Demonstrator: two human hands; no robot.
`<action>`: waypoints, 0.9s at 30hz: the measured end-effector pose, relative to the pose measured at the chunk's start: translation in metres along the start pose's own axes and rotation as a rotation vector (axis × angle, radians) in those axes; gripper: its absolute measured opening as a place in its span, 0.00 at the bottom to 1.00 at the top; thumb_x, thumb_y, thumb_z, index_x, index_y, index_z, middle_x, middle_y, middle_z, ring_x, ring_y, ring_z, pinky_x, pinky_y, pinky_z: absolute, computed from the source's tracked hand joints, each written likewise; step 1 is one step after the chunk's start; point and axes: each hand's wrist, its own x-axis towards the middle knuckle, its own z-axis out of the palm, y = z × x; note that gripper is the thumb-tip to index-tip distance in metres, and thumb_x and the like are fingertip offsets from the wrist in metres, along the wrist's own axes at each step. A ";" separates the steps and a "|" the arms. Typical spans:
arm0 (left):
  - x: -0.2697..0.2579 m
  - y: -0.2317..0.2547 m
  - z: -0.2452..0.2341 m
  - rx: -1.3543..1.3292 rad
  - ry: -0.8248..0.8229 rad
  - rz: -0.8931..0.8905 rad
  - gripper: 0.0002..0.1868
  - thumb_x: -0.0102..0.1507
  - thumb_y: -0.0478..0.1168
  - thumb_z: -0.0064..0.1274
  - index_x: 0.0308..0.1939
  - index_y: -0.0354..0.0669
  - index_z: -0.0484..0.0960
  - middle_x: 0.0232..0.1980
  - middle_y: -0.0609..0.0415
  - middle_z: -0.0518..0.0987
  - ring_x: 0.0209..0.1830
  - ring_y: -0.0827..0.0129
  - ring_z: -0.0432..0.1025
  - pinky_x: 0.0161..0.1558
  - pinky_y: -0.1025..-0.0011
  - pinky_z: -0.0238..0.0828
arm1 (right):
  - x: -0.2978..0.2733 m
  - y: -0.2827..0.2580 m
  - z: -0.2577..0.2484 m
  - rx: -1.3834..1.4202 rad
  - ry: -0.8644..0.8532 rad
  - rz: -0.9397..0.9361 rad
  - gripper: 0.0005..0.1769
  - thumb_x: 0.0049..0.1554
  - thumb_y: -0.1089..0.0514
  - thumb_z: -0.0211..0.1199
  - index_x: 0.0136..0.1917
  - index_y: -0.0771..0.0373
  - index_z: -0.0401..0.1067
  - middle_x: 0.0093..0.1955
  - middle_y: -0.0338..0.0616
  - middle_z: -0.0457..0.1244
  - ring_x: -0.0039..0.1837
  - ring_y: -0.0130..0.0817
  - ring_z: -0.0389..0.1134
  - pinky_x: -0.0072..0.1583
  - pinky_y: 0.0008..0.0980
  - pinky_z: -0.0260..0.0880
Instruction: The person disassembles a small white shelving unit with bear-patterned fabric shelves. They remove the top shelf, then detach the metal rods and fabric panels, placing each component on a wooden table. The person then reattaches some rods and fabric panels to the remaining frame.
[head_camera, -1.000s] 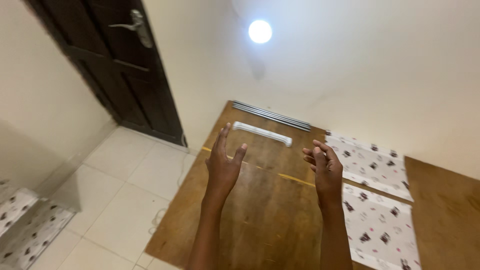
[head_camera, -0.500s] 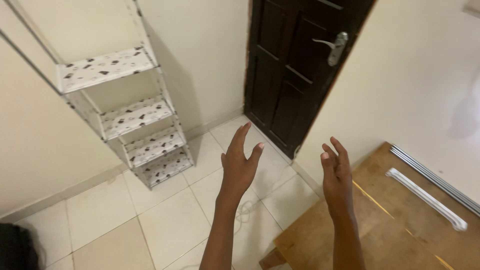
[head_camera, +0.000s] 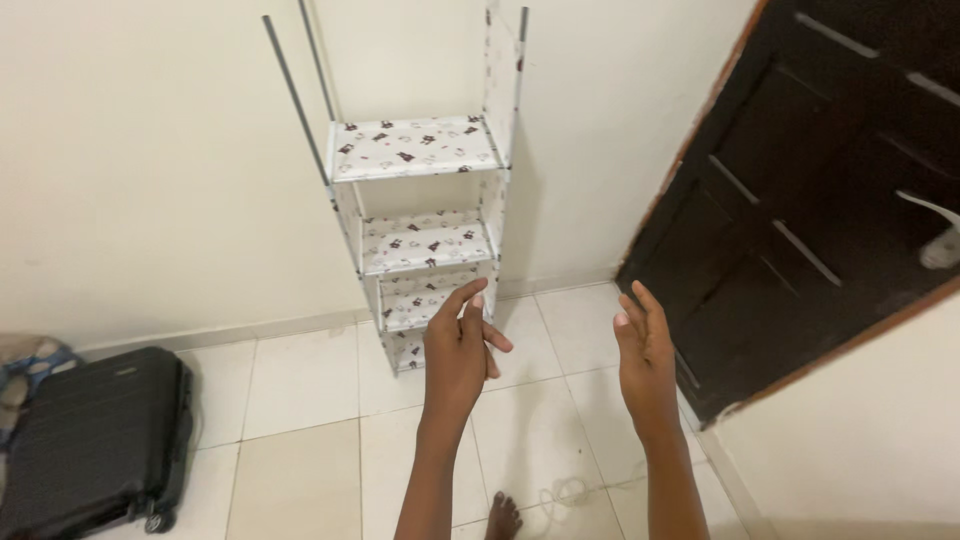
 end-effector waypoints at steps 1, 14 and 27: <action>0.011 0.006 -0.006 0.003 0.049 0.014 0.21 0.70 0.48 0.41 0.62 0.46 0.79 0.17 0.56 0.74 0.12 0.76 0.62 0.17 0.73 0.58 | 0.015 -0.001 0.013 0.020 -0.028 -0.011 0.31 0.65 0.46 0.50 0.78 0.58 0.55 0.76 0.54 0.59 0.77 0.41 0.59 0.74 0.41 0.57; 0.204 0.017 -0.036 0.073 0.359 0.179 0.30 0.70 0.53 0.50 0.22 0.32 0.75 0.17 0.63 0.58 0.19 0.77 0.51 0.24 0.68 0.47 | 0.213 -0.006 0.136 0.010 -0.096 -0.134 0.27 0.66 0.50 0.52 0.76 0.58 0.62 0.69 0.53 0.64 0.69 0.40 0.65 0.69 0.40 0.61; 0.446 0.035 -0.096 0.607 -0.009 0.365 0.16 0.63 0.49 0.52 0.51 0.47 0.79 0.31 0.52 0.83 0.34 0.60 0.79 0.38 0.62 0.72 | 0.406 -0.107 0.229 -0.581 0.224 -0.823 0.11 0.62 0.53 0.64 0.58 0.55 0.78 0.58 0.43 0.65 0.60 0.42 0.63 0.61 0.47 0.55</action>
